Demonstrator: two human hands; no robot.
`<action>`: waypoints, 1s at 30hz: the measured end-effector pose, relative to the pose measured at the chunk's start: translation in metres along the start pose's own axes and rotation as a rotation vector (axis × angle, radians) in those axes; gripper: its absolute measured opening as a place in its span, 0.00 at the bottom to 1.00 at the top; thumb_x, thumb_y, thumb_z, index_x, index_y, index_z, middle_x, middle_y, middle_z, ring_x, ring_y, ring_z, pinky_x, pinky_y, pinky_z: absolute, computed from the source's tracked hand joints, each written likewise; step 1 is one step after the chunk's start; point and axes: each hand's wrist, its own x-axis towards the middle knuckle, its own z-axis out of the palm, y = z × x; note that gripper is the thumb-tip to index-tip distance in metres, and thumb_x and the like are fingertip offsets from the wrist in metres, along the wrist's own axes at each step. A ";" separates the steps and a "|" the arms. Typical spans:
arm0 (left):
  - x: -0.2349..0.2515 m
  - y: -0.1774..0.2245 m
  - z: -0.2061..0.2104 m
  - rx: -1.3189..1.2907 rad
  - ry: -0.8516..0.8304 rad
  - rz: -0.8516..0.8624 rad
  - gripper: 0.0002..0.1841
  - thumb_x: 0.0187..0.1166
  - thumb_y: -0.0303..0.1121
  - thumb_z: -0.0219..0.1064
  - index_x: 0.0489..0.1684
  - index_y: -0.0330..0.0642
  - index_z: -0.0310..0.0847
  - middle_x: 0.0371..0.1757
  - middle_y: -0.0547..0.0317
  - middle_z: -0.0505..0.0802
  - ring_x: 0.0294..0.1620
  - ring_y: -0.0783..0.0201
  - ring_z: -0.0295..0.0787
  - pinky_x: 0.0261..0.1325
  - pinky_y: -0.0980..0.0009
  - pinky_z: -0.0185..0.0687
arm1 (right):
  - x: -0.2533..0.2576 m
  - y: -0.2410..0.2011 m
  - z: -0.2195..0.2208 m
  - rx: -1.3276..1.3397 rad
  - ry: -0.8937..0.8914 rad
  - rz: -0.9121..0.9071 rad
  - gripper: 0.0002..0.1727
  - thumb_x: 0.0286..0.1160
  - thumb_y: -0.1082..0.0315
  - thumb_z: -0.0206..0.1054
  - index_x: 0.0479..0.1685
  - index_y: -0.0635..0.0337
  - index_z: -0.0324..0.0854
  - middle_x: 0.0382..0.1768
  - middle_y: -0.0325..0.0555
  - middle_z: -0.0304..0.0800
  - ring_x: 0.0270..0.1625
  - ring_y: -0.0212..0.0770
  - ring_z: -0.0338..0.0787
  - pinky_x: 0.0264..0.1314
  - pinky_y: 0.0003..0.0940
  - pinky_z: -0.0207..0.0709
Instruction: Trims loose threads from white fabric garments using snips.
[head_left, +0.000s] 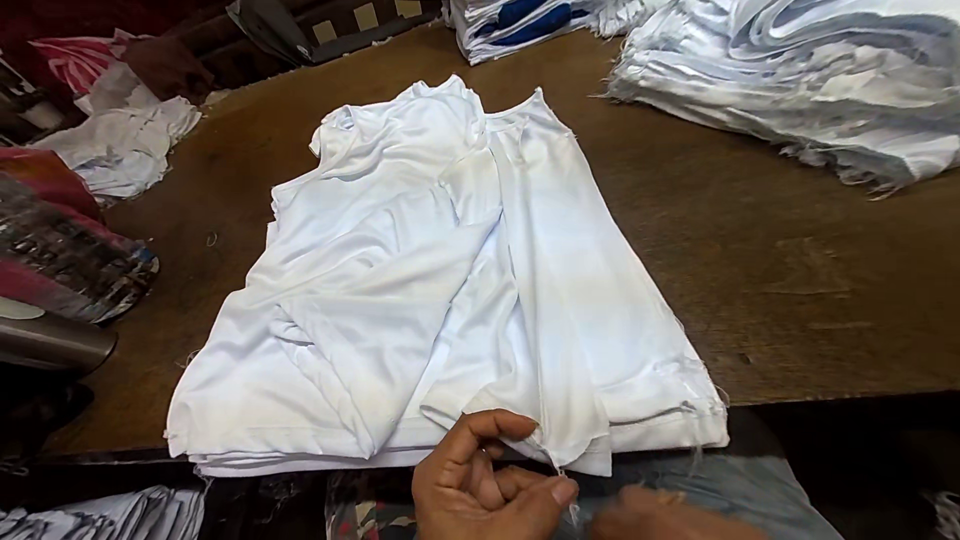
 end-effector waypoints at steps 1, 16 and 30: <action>0.000 0.002 -0.002 -0.019 -0.004 -0.015 0.24 0.58 0.11 0.80 0.56 0.22 0.81 0.56 0.43 0.91 0.42 0.59 0.96 0.44 0.62 0.98 | -0.001 0.002 -0.002 -0.058 0.039 0.053 0.25 0.89 0.53 0.53 0.53 0.68 0.84 0.38 0.61 0.89 0.39 0.54 0.89 0.37 0.48 0.81; -0.005 0.019 0.002 -0.087 0.024 -0.158 0.29 0.55 0.09 0.79 0.62 0.20 0.78 0.60 0.40 0.90 0.47 0.57 0.96 0.46 0.61 0.97 | 0.011 0.015 0.011 -0.551 0.301 -0.094 0.20 0.92 0.57 0.51 0.48 0.63 0.84 0.25 0.50 0.81 0.29 0.49 0.81 0.28 0.38 0.71; -0.004 0.024 -0.005 -0.193 -0.003 -0.198 0.33 0.55 0.10 0.78 0.67 0.21 0.76 0.63 0.35 0.89 0.55 0.52 0.95 0.46 0.61 0.96 | 0.000 0.027 0.001 -0.494 0.311 -0.027 0.24 0.94 0.54 0.48 0.55 0.64 0.84 0.29 0.54 0.83 0.32 0.50 0.83 0.32 0.41 0.74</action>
